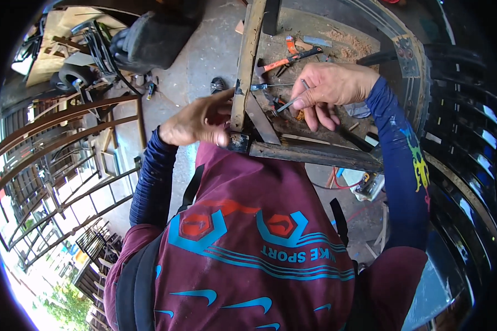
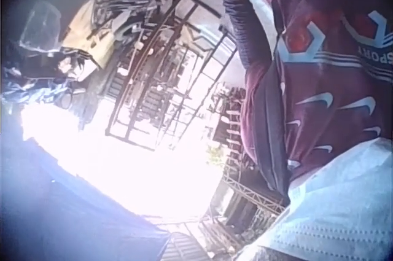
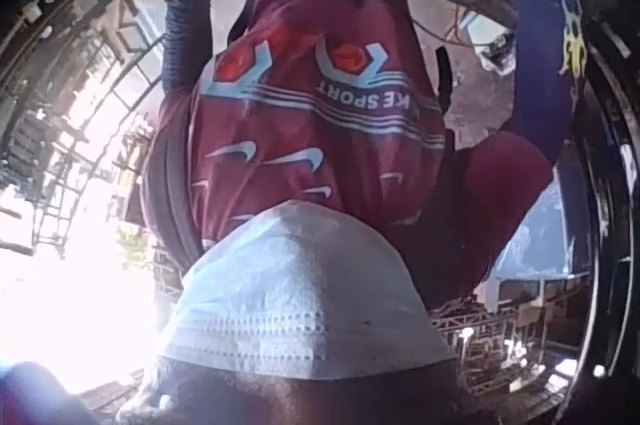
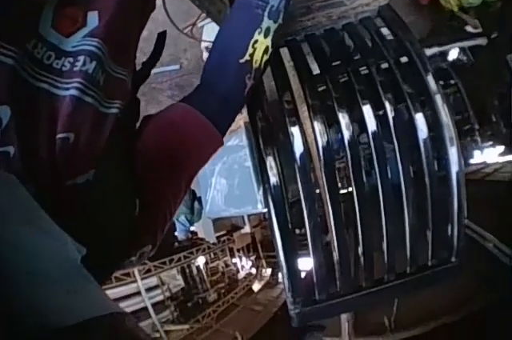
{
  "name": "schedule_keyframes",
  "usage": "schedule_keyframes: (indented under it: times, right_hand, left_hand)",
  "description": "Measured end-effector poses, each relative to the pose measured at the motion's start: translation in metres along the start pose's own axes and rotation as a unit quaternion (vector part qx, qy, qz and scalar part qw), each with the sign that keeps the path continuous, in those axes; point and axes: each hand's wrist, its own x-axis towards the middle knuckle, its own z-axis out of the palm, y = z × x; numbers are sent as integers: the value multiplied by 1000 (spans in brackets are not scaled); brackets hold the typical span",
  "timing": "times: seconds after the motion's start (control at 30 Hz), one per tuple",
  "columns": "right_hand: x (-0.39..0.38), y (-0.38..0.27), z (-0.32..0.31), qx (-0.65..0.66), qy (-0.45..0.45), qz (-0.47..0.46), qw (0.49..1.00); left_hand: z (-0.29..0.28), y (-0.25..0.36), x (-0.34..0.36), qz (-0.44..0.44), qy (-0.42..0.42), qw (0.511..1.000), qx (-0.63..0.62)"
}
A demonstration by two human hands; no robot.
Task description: Repairing the wooden frame of a chair using manual tools.
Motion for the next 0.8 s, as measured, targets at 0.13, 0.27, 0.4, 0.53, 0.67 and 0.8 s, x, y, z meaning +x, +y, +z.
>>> schedule_keyframes:
  times: [0.13, 0.27, 0.4, 0.53, 0.67, 0.8]
  right_hand:
    - [1, -6, 16, -87, 79, -16, 993]
    - [-14, 26, 39, -491, 277, -225, 795]
    - [-4, 48, 49, -500, 343, -268, 748]
    - [-23, 22, 50, -18, 219, -183, 958]
    - [-22, 11, 27, 117, 72, -61, 989]
    - [-1, 22, 27, -86, 138, -102, 981]
  left_hand:
    - [14, -8, -7, 31, 42, 988, 143]
    - [23, -15, 1, 72, 73, 994, 37]
    - [27, -24, 2, 88, 86, 992, 2]
    - [33, -29, -1, 99, 110, 988, -33]
    - [35, -35, -1, 99, 123, 987, -25]
    - [36, -37, -3, 92, 146, 985, -1]
